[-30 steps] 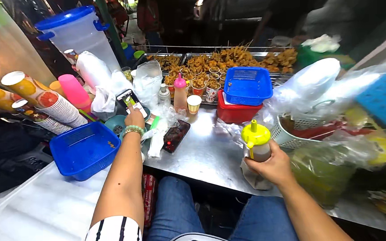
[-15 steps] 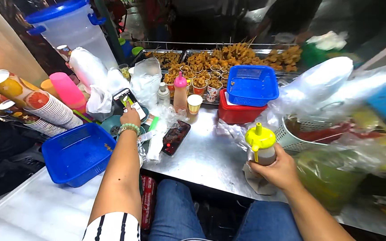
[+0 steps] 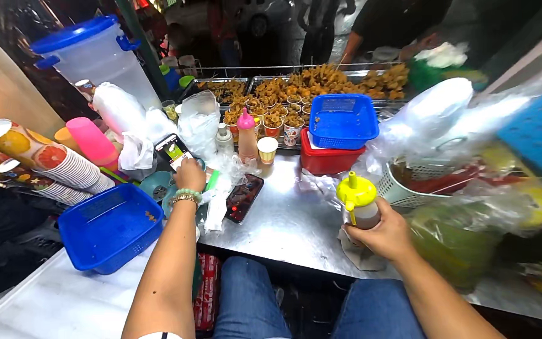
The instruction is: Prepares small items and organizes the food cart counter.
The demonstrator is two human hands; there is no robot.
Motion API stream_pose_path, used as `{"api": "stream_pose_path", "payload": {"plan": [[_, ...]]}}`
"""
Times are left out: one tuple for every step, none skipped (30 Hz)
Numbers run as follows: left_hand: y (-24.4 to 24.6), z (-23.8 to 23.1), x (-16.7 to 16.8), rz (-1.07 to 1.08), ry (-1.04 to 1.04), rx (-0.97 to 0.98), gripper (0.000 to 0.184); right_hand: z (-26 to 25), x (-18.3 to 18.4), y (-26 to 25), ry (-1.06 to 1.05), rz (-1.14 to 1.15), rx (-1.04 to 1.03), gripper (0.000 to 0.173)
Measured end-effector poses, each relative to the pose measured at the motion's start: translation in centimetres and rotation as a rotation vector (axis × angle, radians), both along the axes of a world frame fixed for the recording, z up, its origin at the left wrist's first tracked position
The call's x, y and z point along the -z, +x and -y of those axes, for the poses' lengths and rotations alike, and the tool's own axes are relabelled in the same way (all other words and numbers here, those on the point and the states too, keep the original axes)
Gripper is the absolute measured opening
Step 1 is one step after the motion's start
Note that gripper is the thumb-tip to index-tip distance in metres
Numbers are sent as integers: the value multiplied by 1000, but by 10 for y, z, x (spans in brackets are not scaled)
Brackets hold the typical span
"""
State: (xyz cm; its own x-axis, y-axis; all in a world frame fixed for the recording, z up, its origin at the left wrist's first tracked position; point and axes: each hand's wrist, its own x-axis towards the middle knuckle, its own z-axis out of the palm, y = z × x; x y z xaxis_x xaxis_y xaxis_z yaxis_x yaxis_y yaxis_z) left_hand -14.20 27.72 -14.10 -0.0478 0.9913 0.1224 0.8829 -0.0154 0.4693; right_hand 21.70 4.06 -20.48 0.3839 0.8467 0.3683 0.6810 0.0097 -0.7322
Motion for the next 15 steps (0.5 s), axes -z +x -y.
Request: {"api": "stream_pose_path", "payload": {"plan": [[7,10,-4,79,25,45,34,0,-1,-1,-6,-9,-8,88],[13,20,-8,146,43,100,34,1,-2,-2,-4,-12,-14,88],[19,31,-13,201,62,165,34,2,-3,-3,-3,-11,-22,87],[25,41,-18,254,86,230,34,4,-5,-4,2,-4,-28,85],[32,51,-24,317,107,304,34,6,-8,-5,11,9,-38,84],[40,61,-30,384,121,382,32,8,-11,-6,26,25,-51,83],[48,71,-35,451,133,464,28,11,-14,-8,39,48,-68,82],[55,82,-39,499,144,549,23,12,-17,-9,44,70,-88,80],[61,93,-41,524,164,634,19,13,-20,-10,42,96,-103,80],[66,102,-41,538,189,713,15,14,-22,-11,43,123,-113,79],[71,110,-40,537,214,778,13,16,-23,-12,41,144,-119,78],[75,117,-38,526,242,826,11,19,-24,-13,34,159,-122,78],[78,123,-36,503,279,865,11,22,-25,-13,29,172,-124,78],[82,128,-34,467,324,896,12,26,-25,-13,33,193,-123,77],[85,132,-32,425,375,919,13,29,-25,-13,36,216,-122,76]]}}
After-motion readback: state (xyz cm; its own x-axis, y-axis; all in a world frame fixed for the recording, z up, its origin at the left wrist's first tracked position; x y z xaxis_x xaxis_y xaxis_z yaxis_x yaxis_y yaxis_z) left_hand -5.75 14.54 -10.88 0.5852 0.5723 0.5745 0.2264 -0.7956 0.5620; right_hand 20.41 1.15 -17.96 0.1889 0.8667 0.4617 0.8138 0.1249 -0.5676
